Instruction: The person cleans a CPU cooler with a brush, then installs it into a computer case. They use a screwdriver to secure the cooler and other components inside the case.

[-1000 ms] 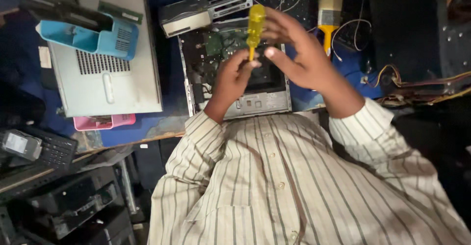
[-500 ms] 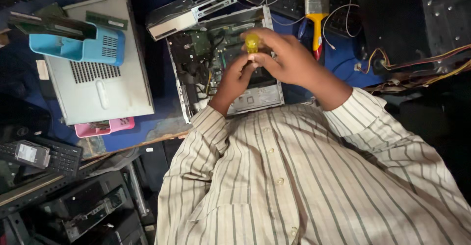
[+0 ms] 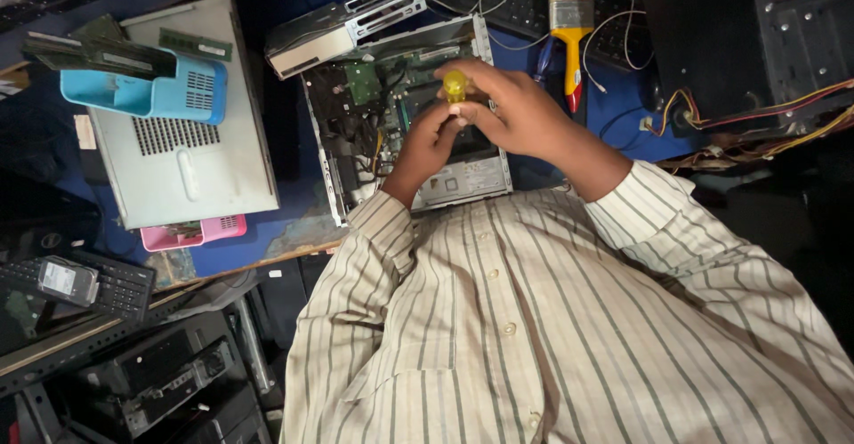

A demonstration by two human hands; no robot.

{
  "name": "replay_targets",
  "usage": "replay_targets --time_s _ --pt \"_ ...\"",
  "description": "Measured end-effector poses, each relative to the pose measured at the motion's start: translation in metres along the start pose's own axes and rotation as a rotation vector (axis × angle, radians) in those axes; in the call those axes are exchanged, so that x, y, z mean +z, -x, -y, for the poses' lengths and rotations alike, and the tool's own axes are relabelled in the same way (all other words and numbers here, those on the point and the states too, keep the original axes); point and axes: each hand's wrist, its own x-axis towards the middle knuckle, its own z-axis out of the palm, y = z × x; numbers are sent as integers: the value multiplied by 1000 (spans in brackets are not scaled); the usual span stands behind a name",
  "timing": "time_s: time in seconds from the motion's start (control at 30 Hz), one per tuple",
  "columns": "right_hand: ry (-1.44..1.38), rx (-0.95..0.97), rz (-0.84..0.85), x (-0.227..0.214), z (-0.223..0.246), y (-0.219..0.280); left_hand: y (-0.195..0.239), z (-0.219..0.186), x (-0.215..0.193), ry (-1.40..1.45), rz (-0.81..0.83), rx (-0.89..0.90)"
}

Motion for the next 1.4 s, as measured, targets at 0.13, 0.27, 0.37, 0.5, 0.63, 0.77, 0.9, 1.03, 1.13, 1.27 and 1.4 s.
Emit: replay_targets --time_s 0.13,0.27,0.37,0.5,0.63,0.77,0.9,1.03,1.13,1.27,1.4 --pt "9 -20 -3 0 -6 2 1 -1 2 -56 -9 -10" --pt "106 -88 -55 4 -11 4 6 -8 0 -151 -5 -10" --pt "181 -120 -57 9 -12 7 10 -16 -4 -202 -4 21" --pt "243 -93 -18 16 -12 8 12 -24 -2 -409 -159 178" --pt "252 -130 -59 21 -13 6 15 -27 5 -399 -229 123" --pt "270 -116 -70 20 -10 2 15 -26 6 -450 -170 145" --pt "315 -132 -6 11 4 -1 13 -25 4 -450 -99 163" --pt "126 -427 46 -8 19 -2 8 -26 4 -492 -22 83" --pt "210 -325 115 -15 23 -1 3 -27 1 -487 19 59" --pt "277 -188 14 -8 19 0 -3 -35 0 -468 8 91" --pt "318 -155 -133 1 13 4 2 -47 6 -422 -104 97"
